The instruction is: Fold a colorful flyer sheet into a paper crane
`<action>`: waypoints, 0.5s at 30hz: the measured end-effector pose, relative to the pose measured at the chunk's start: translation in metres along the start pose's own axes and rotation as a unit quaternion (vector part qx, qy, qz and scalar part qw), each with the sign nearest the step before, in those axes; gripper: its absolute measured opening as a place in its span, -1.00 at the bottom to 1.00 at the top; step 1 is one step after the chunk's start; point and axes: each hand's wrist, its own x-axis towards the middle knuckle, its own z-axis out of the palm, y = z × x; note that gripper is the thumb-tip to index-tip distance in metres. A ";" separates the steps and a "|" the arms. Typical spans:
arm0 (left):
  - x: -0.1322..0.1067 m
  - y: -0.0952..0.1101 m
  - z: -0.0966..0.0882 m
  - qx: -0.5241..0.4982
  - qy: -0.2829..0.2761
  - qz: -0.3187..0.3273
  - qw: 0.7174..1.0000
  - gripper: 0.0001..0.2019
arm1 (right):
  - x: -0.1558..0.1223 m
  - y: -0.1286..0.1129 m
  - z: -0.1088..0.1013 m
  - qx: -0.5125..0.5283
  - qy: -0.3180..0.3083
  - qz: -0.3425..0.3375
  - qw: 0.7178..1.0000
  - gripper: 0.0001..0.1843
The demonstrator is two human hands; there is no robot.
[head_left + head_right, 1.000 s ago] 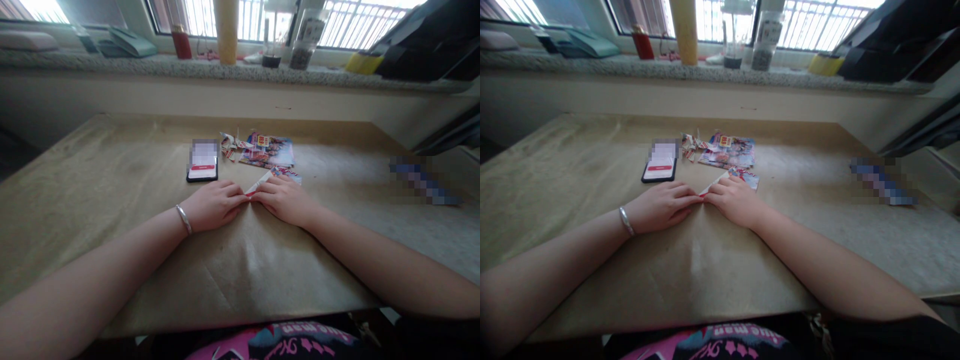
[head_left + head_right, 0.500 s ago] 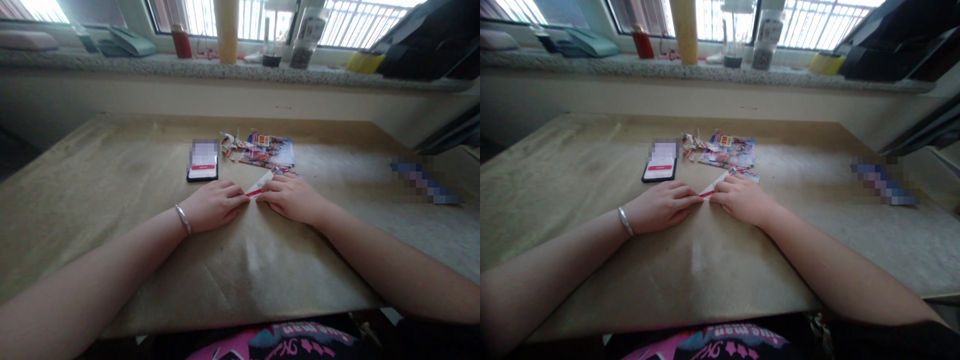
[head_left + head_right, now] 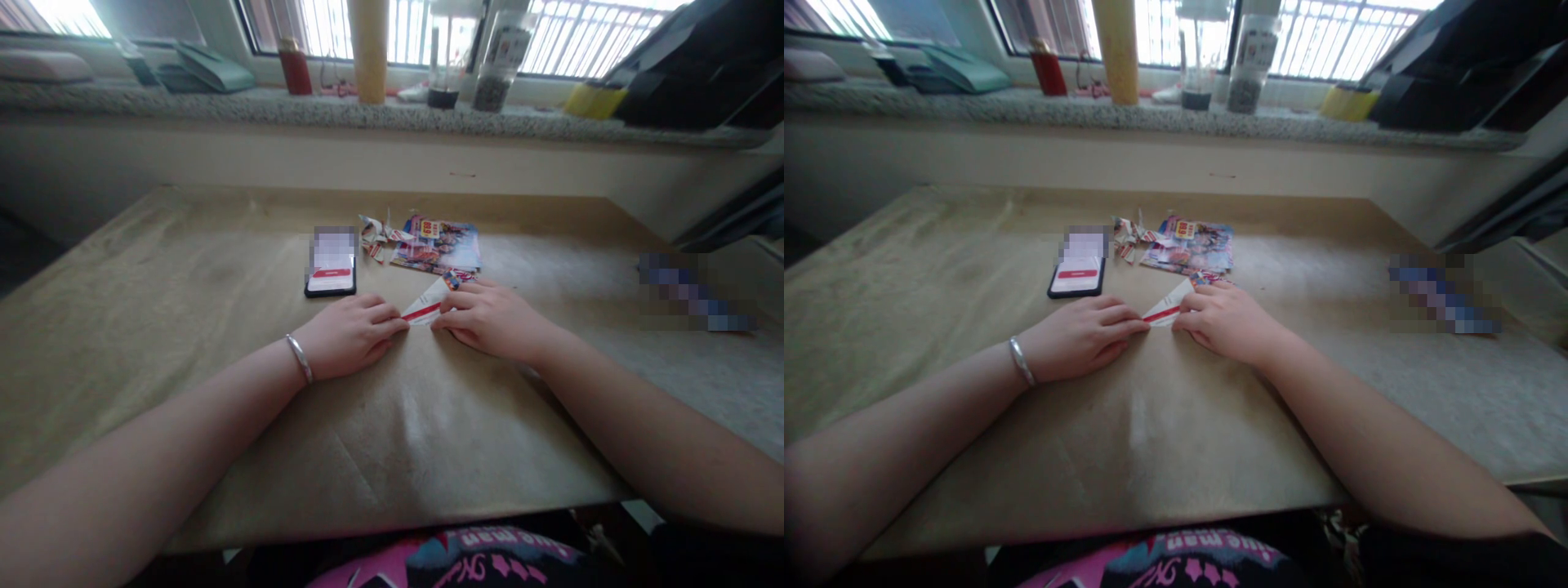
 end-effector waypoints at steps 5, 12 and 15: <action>0.000 0.000 0.000 0.002 -0.007 -0.001 1.000 -0.68 | -0.003 0.003 -0.002 0.003 -0.009 -0.008 1.000 -0.73; 0.000 0.000 0.000 0.002 -0.001 0.000 1.000 -0.70 | -0.008 0.006 -0.002 0.010 -0.012 0.001 1.000 -0.73; -0.001 -0.002 0.001 0.002 0.006 -0.007 1.000 -0.71 | -0.009 0.007 0.000 0.021 0.000 0.001 1.000 -0.73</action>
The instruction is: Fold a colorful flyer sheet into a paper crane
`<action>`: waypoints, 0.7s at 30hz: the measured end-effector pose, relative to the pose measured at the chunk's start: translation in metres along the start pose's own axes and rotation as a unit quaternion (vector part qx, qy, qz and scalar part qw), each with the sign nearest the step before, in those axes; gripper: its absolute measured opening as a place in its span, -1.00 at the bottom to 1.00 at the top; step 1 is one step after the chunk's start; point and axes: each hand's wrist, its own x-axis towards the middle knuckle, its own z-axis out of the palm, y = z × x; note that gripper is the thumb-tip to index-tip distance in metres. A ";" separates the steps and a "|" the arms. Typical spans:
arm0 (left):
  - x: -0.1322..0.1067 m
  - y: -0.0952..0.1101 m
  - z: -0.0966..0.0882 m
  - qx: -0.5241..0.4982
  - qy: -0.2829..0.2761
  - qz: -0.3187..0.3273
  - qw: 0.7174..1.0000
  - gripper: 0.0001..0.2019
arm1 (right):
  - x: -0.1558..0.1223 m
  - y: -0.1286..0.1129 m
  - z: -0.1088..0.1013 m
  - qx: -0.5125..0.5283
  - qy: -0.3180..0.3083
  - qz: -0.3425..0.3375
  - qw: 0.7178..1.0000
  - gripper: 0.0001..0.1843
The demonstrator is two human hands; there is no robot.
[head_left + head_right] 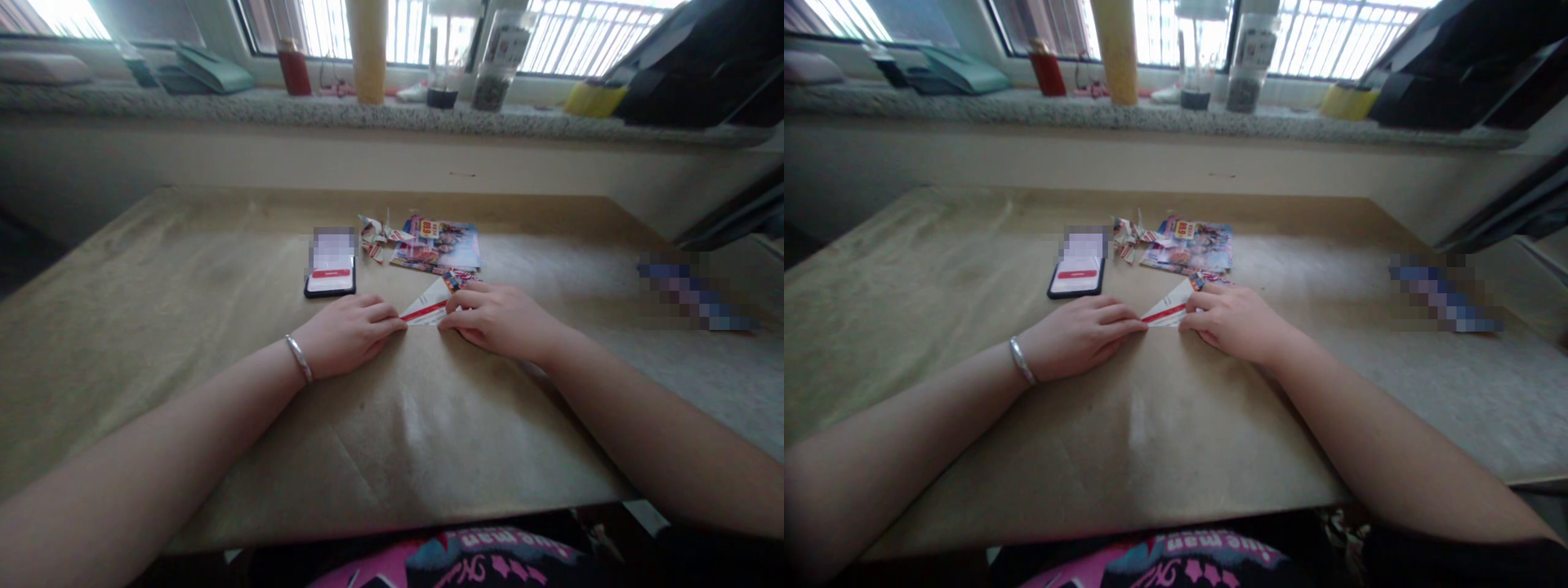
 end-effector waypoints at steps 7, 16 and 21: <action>-0.002 -0.008 0.000 0.013 0.015 0.005 1.000 -0.75 | -0.002 -0.002 0.000 0.023 0.014 0.034 0.999 -0.69; -0.005 -0.017 -0.003 -0.015 0.000 0.024 1.000 -0.75 | 0.000 -0.002 0.010 0.097 0.056 0.021 0.993 -0.72; -0.006 -0.016 0.000 -0.009 0.024 0.008 1.000 -0.76 | 0.003 -0.004 0.015 0.134 0.090 0.007 0.987 -0.74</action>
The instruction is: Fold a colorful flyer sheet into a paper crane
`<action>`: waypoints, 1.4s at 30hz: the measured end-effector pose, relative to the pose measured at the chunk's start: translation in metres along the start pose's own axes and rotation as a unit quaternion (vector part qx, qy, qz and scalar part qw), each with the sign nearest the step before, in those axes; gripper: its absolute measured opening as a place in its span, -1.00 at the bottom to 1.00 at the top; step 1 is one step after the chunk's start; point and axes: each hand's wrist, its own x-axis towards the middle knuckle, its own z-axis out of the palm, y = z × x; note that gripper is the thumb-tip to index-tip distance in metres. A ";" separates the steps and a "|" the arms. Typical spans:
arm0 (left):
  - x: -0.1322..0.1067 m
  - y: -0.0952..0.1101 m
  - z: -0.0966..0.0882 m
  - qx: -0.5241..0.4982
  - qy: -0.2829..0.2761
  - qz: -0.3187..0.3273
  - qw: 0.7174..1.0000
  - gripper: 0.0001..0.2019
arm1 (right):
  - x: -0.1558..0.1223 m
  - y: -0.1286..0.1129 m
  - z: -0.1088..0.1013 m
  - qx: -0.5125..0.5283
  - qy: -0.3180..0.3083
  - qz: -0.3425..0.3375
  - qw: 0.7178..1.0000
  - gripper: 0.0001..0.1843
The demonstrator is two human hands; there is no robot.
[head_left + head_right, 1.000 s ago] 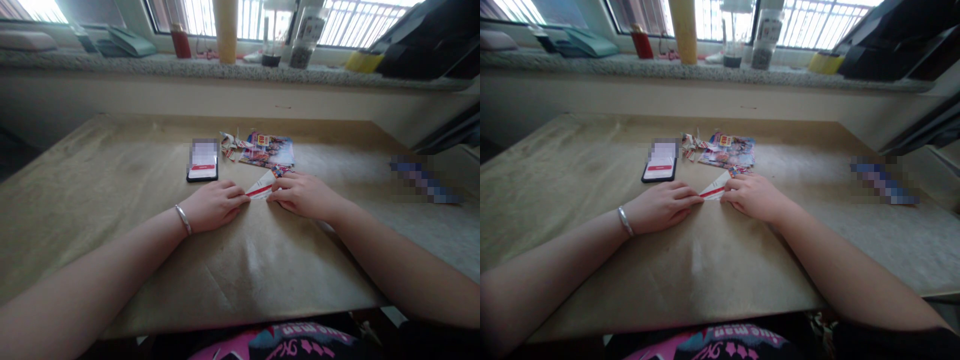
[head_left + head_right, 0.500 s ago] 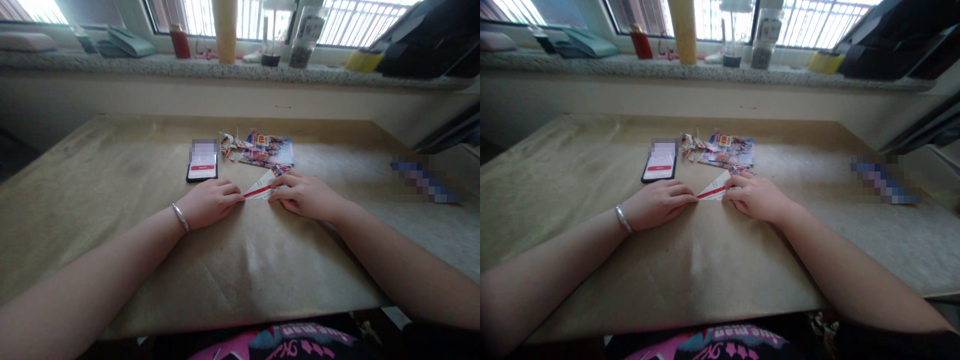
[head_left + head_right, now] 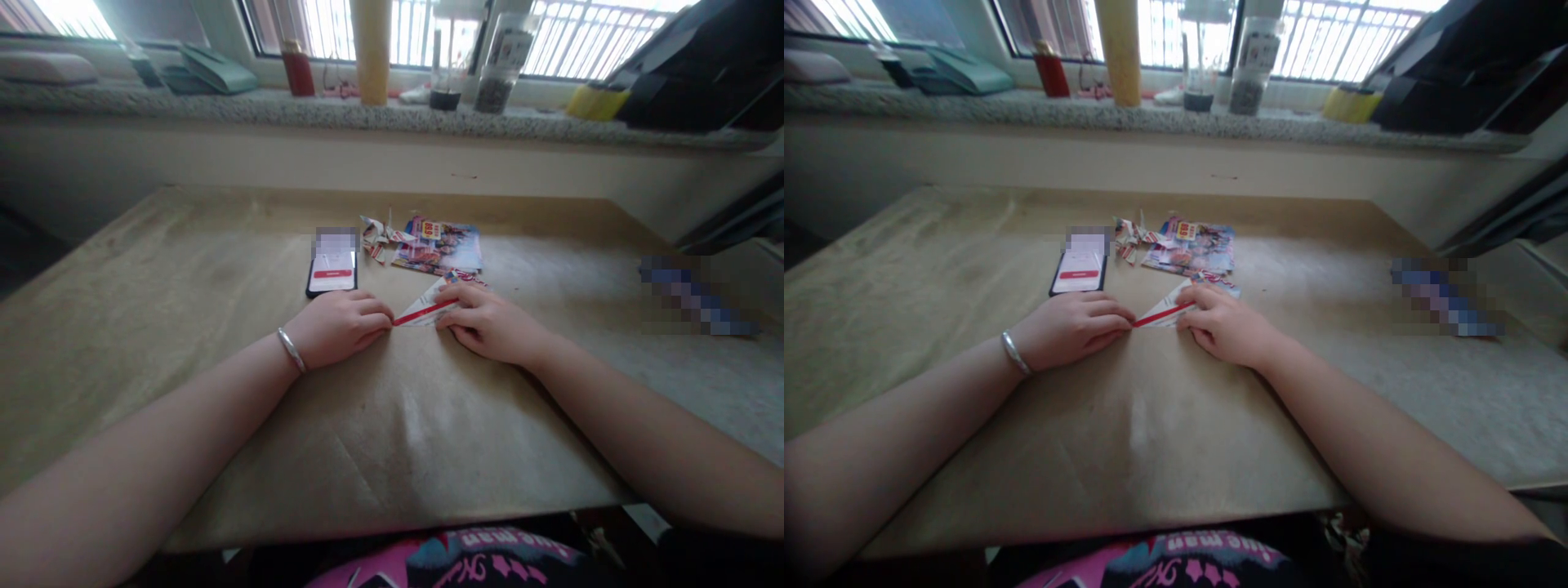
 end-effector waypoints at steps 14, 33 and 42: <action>0.002 0.001 0.003 0.009 0.011 0.020 1.000 -0.73 | 0.011 -0.005 0.017 0.096 0.062 0.024 0.993 -0.81; 0.004 0.002 0.003 -0.045 0.008 0.023 0.999 -0.72 | 0.015 -0.018 0.014 -0.120 0.014 -0.004 0.993 -0.74; 0.004 0.005 -0.002 0.007 -0.040 0.029 0.999 -0.70 | 0.018 -0.015 0.006 -0.117 -0.028 -0.020 0.993 -0.73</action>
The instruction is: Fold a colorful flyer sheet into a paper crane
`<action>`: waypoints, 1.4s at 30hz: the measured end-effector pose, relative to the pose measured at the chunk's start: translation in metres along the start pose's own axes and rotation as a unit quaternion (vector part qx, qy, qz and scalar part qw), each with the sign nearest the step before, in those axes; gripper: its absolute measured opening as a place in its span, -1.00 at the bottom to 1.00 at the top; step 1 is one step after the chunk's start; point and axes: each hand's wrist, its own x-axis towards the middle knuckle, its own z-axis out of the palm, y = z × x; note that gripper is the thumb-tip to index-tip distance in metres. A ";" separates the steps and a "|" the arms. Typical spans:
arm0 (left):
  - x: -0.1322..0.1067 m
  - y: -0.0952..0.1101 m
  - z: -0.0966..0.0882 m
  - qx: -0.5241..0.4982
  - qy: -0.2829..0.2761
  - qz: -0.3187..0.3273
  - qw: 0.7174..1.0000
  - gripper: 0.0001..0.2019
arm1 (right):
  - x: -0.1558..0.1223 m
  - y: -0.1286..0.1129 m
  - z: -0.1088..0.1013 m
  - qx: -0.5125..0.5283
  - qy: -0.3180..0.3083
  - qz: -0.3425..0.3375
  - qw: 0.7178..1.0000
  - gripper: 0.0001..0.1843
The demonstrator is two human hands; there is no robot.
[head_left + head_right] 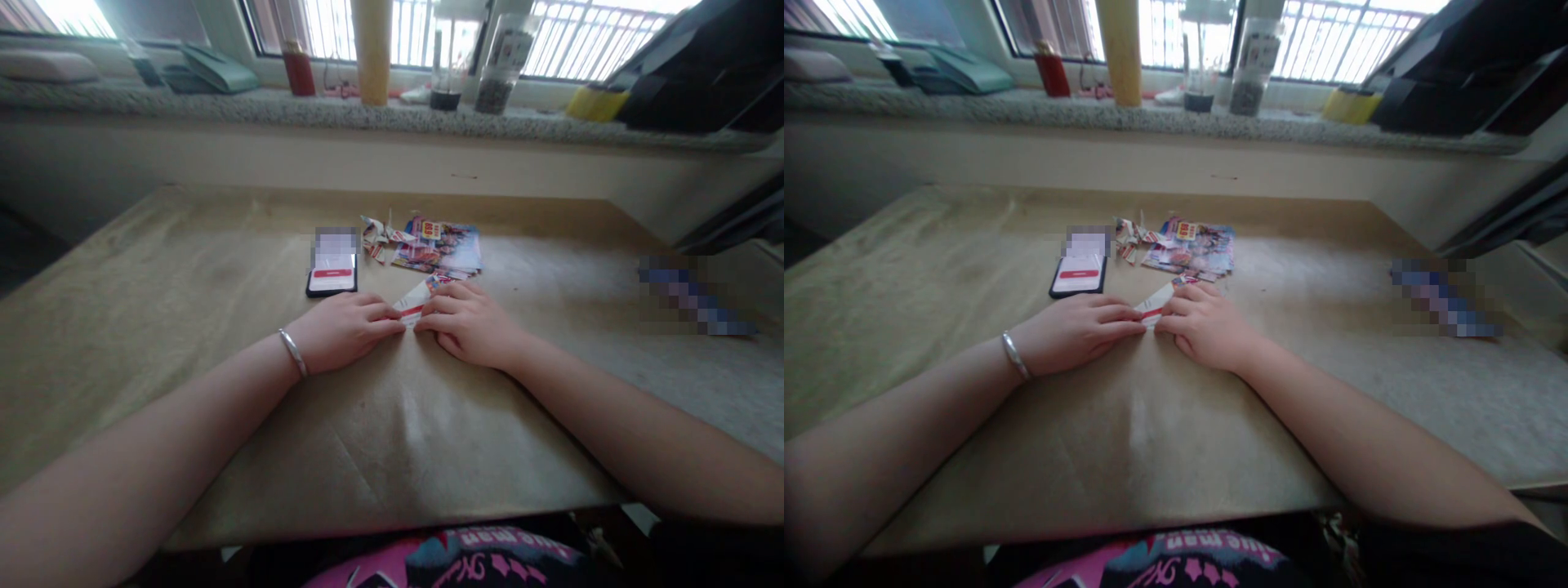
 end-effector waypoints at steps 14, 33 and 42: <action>-0.004 -0.005 0.001 -0.055 0.015 -0.001 0.998 -0.66 | -0.006 0.007 -0.009 0.007 -0.023 -0.003 1.000 -0.72; -0.009 -0.009 -0.007 -0.050 -0.024 -0.010 0.998 -0.66 | -0.013 0.017 -0.016 0.032 -0.032 -0.008 0.999 -0.70; -0.009 -0.010 -0.015 -0.038 -0.024 -0.024 0.999 -0.70 | -0.019 0.023 -0.016 0.080 -0.036 -0.001 0.996 -0.64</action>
